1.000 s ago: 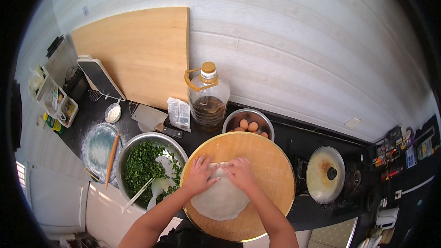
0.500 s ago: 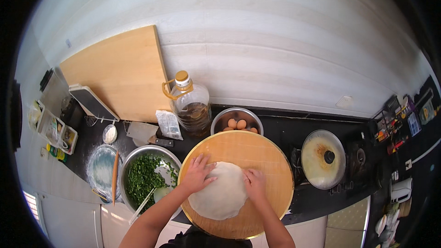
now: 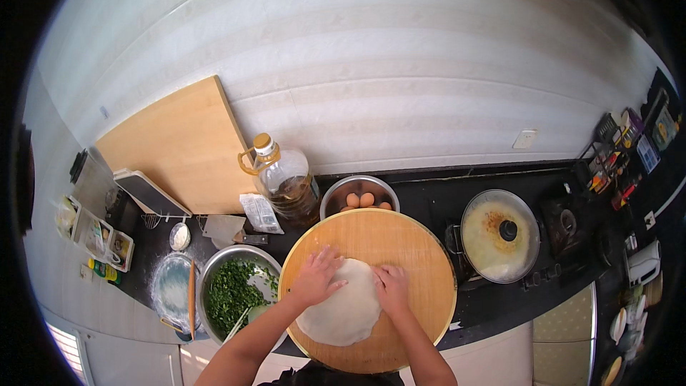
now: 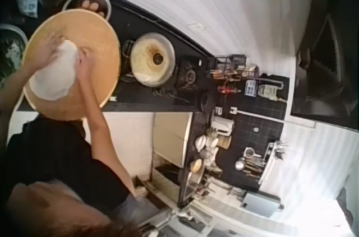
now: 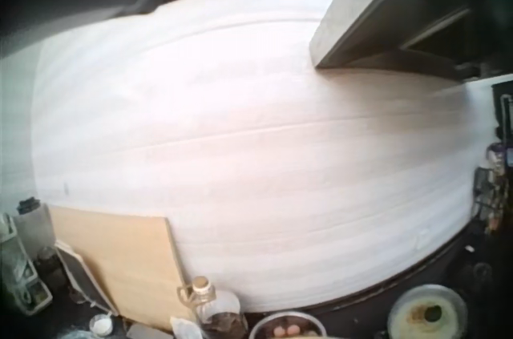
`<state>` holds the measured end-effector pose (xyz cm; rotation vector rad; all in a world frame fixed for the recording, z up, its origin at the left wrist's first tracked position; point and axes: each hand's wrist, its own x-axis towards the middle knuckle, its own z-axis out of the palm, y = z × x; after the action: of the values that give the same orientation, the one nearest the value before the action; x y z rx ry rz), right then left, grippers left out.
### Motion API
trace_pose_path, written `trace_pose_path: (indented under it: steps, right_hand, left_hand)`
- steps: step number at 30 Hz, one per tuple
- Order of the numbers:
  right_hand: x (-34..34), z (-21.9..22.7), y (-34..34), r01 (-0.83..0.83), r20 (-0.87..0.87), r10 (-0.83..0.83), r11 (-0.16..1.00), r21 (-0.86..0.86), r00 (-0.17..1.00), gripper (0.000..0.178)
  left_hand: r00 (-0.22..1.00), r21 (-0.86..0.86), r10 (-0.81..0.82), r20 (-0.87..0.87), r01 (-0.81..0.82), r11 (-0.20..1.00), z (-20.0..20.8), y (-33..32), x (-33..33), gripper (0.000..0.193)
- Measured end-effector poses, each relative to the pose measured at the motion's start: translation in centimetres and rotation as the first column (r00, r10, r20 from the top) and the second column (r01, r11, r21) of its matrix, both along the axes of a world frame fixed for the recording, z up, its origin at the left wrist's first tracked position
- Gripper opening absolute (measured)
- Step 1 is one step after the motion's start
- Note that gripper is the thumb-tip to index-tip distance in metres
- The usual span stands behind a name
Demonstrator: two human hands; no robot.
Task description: The person cracks an egg into a bowl of chopped green vegetables and mixes it. They then place a thin, round dough wrapper over the mixture on a wooden board and carefully pleat the edges to seal it. Finally, they use a wooden spatula to flip a cooking pancake in a pan on the stove.
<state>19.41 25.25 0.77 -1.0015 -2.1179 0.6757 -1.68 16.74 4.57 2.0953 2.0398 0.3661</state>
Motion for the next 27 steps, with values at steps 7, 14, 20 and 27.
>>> trace_pose_path:
  steps: [7,14,20,27]
  right_hand:
    - [0.2,-0.1,0.1,-0.004,0.016,0.004,1.0,-0.003,1.0,0.02]
    - [0.4,-0.3,0.0,-0.013,-0.015,0.013,1.0,-0.011,1.0,0.021]
    - [-0.4,0.1,0.3,0.086,-0.048,-0.09,0.993,-0.076,0.995,0.016]
    - [-2.3,0.6,1.3,0.099,-0.009,-0.099,0.994,-0.053,0.995,0.014]
  left_hand:
    - [0.999,-0.035,-0.035,-0.027,0.034,0.999,-0.6,0.9,0.3,0.06]
    - [0.999,0.004,-0.045,0.023,0.045,0.999,-0.6,0.6,1.8,0.059]
    - [0.998,-0.002,-0.04,0.049,0.04,0.999,-0.4,1.0,1.8,0.06]
    - [0.982,0.084,0.021,0.187,-0.037,0.996,-1.0,1.6,1.4,0.053]
